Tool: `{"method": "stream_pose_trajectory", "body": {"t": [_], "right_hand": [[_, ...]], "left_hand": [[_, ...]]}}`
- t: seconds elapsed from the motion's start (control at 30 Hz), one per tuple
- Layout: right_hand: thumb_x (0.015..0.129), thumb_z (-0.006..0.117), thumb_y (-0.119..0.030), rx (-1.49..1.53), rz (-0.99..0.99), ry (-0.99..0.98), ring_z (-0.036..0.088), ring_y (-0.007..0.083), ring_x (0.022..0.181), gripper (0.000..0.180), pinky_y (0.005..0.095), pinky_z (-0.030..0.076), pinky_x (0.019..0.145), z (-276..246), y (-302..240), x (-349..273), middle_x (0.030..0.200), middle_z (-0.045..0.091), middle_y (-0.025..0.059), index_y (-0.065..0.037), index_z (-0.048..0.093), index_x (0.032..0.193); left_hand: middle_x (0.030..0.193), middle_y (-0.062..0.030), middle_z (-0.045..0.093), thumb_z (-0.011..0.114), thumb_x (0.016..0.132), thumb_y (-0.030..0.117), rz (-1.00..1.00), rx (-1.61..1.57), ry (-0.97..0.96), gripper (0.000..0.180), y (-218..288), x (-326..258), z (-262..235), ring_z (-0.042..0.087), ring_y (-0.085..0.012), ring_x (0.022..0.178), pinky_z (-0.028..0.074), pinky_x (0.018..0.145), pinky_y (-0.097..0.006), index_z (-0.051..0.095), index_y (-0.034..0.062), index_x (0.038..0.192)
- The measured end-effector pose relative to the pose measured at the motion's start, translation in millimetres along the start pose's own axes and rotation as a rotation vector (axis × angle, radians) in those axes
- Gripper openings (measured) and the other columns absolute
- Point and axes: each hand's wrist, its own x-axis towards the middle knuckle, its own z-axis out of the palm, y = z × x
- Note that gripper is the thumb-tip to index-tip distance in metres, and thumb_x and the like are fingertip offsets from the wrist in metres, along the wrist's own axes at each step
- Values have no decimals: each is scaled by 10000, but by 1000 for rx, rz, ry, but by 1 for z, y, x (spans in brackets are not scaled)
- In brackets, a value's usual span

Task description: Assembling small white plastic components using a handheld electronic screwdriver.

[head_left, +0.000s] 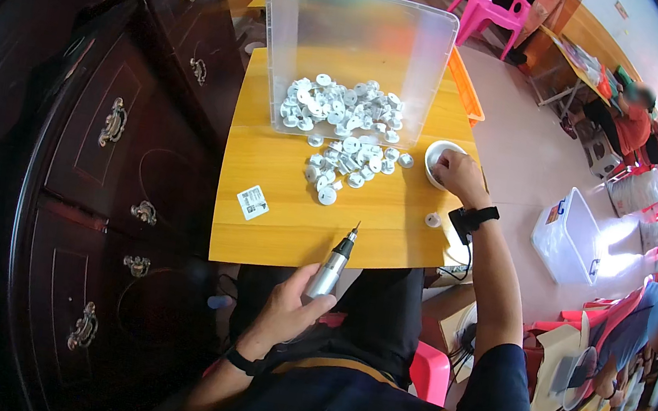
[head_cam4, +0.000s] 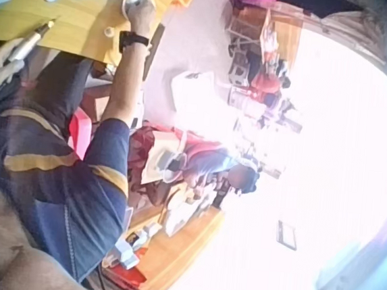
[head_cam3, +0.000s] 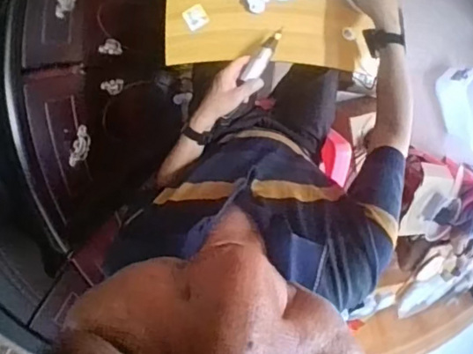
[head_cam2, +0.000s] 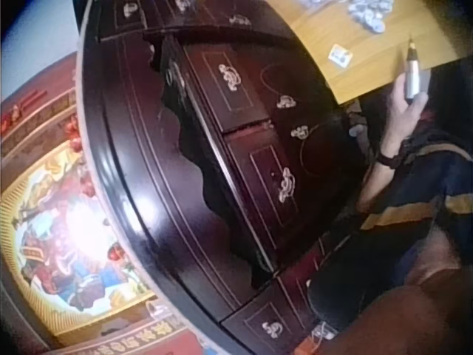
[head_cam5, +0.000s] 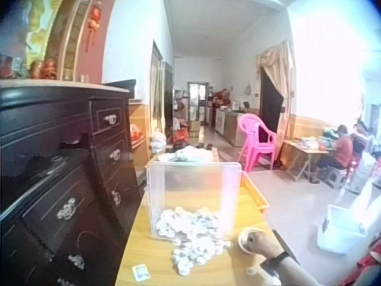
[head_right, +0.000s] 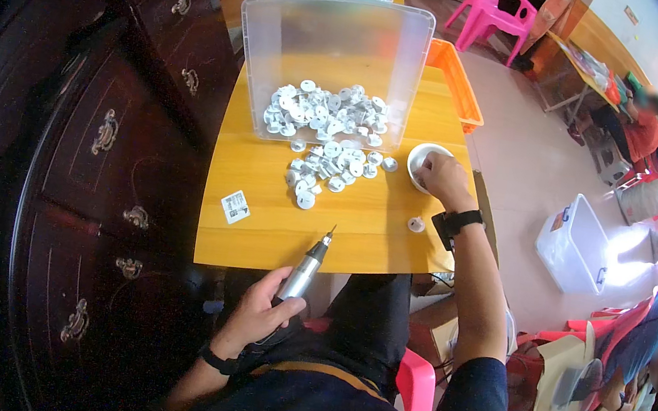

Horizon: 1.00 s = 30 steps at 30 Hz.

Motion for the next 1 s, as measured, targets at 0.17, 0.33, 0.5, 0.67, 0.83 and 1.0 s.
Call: {"method": "stream_pose_trajectory", "body": {"t": [0.17,0.33,0.5,0.67,0.83,1.0], "right_hand": [[826,668,-238,15,-51,19,678,366,809,227,448,539,735,-3,2,0,859,697,201,-21,688,887],[838,692,-191,207,-88,130,693,319,768,163,412,547,703,-11,1,-6,853,706,175,-44,695,908],[929,655,-124,907,-81,72,589,54,704,88,216,459,607,-17,-42,-41,815,616,-36,-51,658,979],[952,638,-127,1055,35,-188,617,65,721,111,214,465,619,-2,-80,-78,868,673,-15,-51,668,1027],[973,625,-119,1485,184,-337,644,70,794,68,203,500,669,19,-113,-98,965,679,3,-77,640,1025],[960,634,-94,1707,194,-448,641,73,793,70,200,504,671,36,-122,-103,927,649,-13,-82,629,1030]], "left_hand": [[1125,-206,677,708,870,287,60,42,1,603,-7,1,-1,677,-287,1034,514,897,-379,501,-10,1353],[1157,-221,662,706,876,293,64,37,-4,610,-8,3,0,667,-297,1067,508,914,-382,493,-12,1359],[1173,-230,652,704,887,302,105,-6,0,620,-3,1,-4,654,-297,1097,498,932,-378,483,-33,1359],[1183,-230,650,705,895,308,141,-40,13,628,4,0,-6,655,-294,1105,497,939,-374,475,-39,1364],[1193,-227,650,709,896,305,155,-54,21,631,4,-3,-8,653,-294,1119,495,948,-373,470,-39,1369],[1198,-223,649,709,897,303,168,-46,21,626,2,-6,-10,651,-290,1126,495,949,-370,472,-32,1370]]}}
